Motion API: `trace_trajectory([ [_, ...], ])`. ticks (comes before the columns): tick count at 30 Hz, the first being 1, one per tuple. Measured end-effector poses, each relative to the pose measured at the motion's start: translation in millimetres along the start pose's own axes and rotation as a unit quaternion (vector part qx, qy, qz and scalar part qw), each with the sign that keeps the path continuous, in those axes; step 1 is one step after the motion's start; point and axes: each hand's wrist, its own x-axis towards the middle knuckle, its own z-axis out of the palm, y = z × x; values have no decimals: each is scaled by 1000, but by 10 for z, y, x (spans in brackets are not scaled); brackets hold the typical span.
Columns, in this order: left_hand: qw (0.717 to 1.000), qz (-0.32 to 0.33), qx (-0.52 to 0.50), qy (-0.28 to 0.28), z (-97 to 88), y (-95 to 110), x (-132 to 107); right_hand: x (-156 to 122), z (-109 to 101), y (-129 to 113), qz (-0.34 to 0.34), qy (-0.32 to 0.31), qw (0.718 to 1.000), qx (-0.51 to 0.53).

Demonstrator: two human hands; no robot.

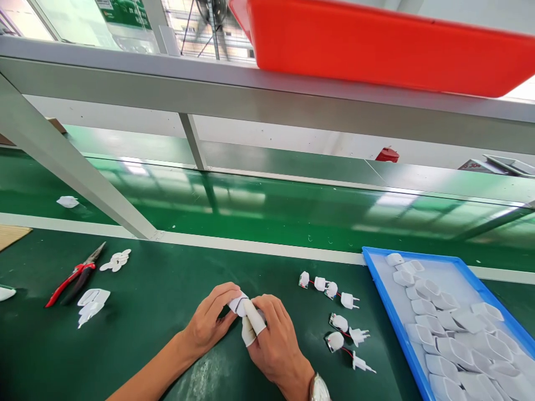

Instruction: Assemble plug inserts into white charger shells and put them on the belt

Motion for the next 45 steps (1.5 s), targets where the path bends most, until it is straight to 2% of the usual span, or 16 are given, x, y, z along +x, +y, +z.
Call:
trace_trajectory([
  [5, 999, -18, -26, -1, 4, 42, 20, 41, 21, -13, -4, 2, 1000, 18],
  [10, 998, -43, -42, 19, 25, 86, -6, 72, 11, -63, 18, -46, 998, 34],
  [16, 994, -98, -41, 17, 27, 145, -7, 14, 52, -2, 44, 21, 995, 84],
  [21, 995, -89, -33, 28, 8, 155, 3, 16, 59, 0, -1, 55, 998, 25],
  [27, 998, -57, -26, 25, 16, 138, -42, 73, 46, -37, -19, 29, 999, 36],
  [35, 994, -99, -51, 24, -2, 105, -26, 59, 66, 29, 73, 10, 987, 142],
  [45, 993, -89, -74, 24, 56, 52, -64, 92, 73, 77, 34, -36, 992, 113],
])
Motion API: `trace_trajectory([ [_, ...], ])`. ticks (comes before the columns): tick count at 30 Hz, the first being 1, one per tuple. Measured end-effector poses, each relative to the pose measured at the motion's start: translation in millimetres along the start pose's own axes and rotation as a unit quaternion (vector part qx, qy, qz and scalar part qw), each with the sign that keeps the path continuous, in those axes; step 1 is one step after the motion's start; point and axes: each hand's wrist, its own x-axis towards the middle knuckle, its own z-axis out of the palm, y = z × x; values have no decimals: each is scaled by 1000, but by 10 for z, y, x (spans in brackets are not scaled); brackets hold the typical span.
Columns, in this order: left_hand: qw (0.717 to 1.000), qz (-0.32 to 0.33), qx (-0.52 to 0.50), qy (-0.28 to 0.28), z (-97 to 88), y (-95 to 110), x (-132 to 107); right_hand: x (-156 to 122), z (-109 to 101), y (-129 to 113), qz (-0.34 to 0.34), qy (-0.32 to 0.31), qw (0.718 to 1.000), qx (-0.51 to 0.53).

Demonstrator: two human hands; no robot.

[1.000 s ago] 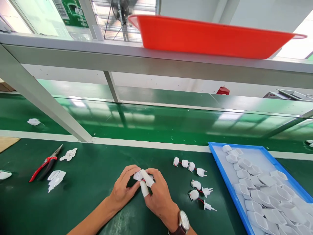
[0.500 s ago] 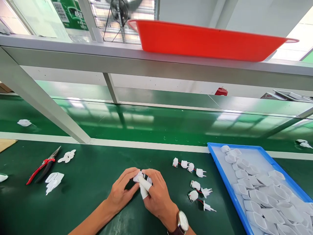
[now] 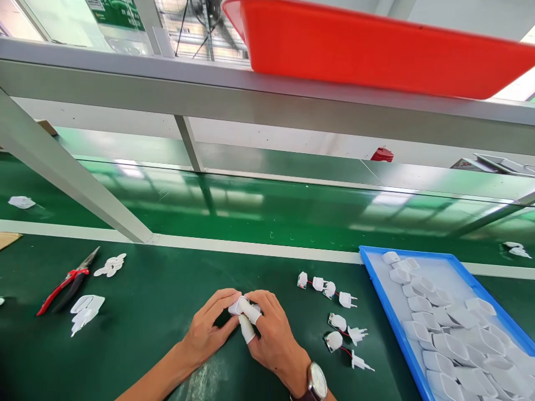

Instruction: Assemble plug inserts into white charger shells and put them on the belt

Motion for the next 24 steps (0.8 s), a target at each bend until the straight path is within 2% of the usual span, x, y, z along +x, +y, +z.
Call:
trace_trajectory([
  [6, 1000, -15, -11, -7, -4, -43, 18, -60, 51, 15, -16, 24, 998, -54],
  [11, 1000, 11, 5, -14, 0, -90, -22, -65, 93, 13, -36, 25, 994, -104],
  [16, 996, -25, 47, -77, -57, -94, -18, -39, 98, 23, -37, 19, 990, -138],
  [18, 992, -26, 55, -111, -80, -152, 99, -31, 55, 35, -30, 40, 990, -135],
  [20, 988, -49, 76, -124, -93, -289, 321, -34, 2, 55, -22, 74, 988, -133],
  [24, 975, -157, 138, -81, -103, -778, 970, -77, -34, 132, -33, 109, 980, -164],
])
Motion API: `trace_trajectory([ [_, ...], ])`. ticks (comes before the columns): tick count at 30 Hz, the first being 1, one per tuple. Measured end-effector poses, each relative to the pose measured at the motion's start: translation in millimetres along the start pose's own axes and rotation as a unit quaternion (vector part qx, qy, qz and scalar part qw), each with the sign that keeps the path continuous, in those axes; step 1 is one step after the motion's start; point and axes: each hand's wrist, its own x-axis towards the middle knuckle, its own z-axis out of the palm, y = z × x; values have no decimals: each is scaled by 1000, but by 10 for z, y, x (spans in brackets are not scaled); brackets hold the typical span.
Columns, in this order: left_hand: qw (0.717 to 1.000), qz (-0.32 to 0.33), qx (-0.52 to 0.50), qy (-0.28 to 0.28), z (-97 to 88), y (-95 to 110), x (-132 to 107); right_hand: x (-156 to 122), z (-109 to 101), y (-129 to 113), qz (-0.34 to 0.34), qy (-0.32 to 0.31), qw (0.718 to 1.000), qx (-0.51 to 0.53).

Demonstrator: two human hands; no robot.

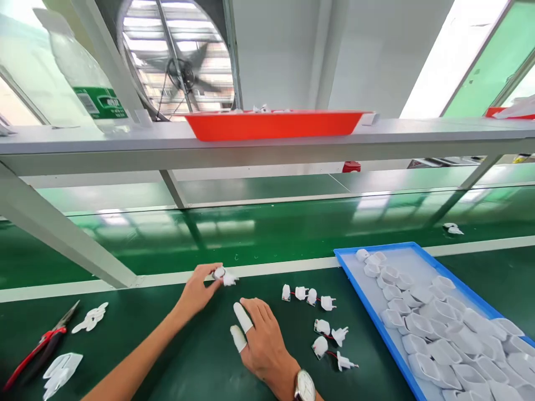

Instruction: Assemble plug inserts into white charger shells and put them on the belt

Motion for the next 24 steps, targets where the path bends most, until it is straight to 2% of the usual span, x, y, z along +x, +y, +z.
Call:
trace_trajectory([
  [2, 998, -44, 18, 27, -2, -160, 364, -47, 36, 38, -16, -2, 1000, -13],
  [4, 995, -85, 32, 47, -2, -296, 617, -94, 77, 70, -28, -15, 999, -17],
  [6, 991, -114, 41, 59, -11, -388, 732, -125, 107, 95, -39, -26, 999, -13],
  [8, 988, -132, 47, 71, -31, -424, 712, -137, 117, 108, -44, -29, 999, -7],
  [10, 986, -136, 50, 88, -44, -393, 578, -133, 116, 103, -46, -34, 998, -3],
  [13, 988, -113, 36, 103, -13, -248, 215, -113, 106, 52, -40, -47, 998, -15],
  [16, 994, -63, -9, 84, 57, -125, -211, -70, 89, 18, -39, -68, 996, -38],
  [18, 997, -32, -37, 52, 94, -126, -436, -22, 40, 85, -16, -98, 992, -76],
  [21, 998, -11, -58, 16, 122, -224, -607, 62, -203, 402, 69, -136, 972, -178],
  [24, 998, 8, -67, 2, 135, -327, -625, 139, -701, 915, 163, -155, 936, -271],
])
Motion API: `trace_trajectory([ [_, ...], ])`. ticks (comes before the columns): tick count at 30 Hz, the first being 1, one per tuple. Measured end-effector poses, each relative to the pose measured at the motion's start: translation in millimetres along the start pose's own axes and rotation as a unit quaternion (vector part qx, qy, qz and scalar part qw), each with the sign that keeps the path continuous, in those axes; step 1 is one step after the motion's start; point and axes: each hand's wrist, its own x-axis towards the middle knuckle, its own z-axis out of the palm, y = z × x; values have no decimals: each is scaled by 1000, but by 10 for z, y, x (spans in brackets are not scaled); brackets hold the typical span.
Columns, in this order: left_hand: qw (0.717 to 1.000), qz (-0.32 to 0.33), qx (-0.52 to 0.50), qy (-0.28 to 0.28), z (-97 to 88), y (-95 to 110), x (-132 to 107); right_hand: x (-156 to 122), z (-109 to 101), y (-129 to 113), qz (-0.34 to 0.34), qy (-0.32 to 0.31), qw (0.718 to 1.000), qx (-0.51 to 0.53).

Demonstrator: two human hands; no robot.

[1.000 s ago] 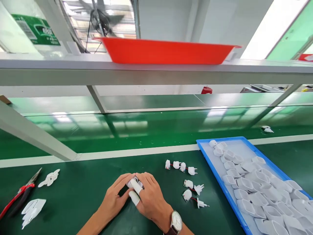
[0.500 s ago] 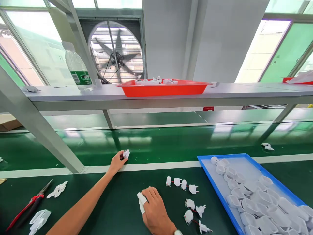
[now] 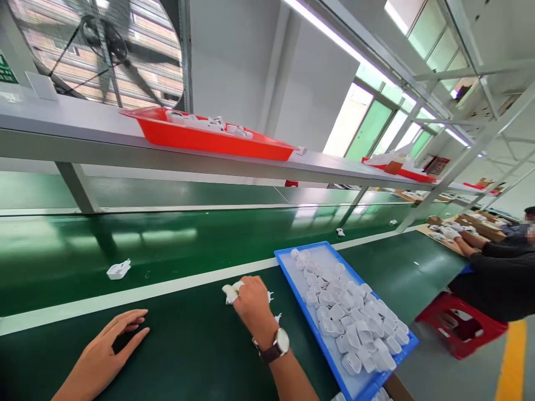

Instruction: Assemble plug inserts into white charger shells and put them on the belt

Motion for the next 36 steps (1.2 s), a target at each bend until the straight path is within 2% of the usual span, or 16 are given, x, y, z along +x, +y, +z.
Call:
trace_trajectory([
  [3, 1000, 19, -5, -11, 23, -61, 36, 107, -262, 713, 105, -22, 992, -68],
  [5, 999, 29, -5, -16, 48, -86, 55, 129, -416, 1064, 156, -42, 982, -96],
  [7, 999, 38, 0, -15, 63, -100, 59, 135, -524, 1266, 184, -65, 975, -110],
  [9, 999, 46, 6, -10, 60, -86, 45, 149, -579, 1316, 184, -85, 973, -108],
  [12, 998, 57, 6, 0, 49, 42, -1, 187, -570, 1097, 132, -105, 983, -74],
  [16, 996, 84, -6, -34, 140, 442, -50, 147, -417, 255, -25, -145, 989, 33],
  [18, 992, 102, -20, -66, 214, 643, -58, 73, -330, -255, -125, -170, 972, 105],
  [19, 990, 113, -29, -81, 240, 714, -58, 33, -296, -473, -192, -173, 951, 167],
  [21, 986, 130, -42, -98, 243, 764, -63, -33, -255, -751, -259, -164, 923, 232],
  [22, 986, 129, -43, -97, 217, 743, -71, -50, -245, -794, -265, -154, 920, 245],
  [24, 991, 98, -29, -82, 123, 627, -103, -50, -225, -698, -222, -143, 940, 217],
  [27, 998, 35, 4, -55, -25, 400, -175, 5, -140, -298, -105, -158, 975, 118],
  [29, 998, 43, 28, -29, -61, 311, -215, 36, -43, -52, -53, -171, 981, 73],
  [31, 994, 88, 54, 19, -42, 317, -240, 44, 50, 70, -28, -173, 982, 63],
  [34, 985, 154, 38, 65, 26, 485, -284, 10, 121, -23, -21, -166, 983, 76],
  [36, 988, 143, -28, 42, 63, 639, -337, -38, 113, -228, -34, -155, 979, 127],
])
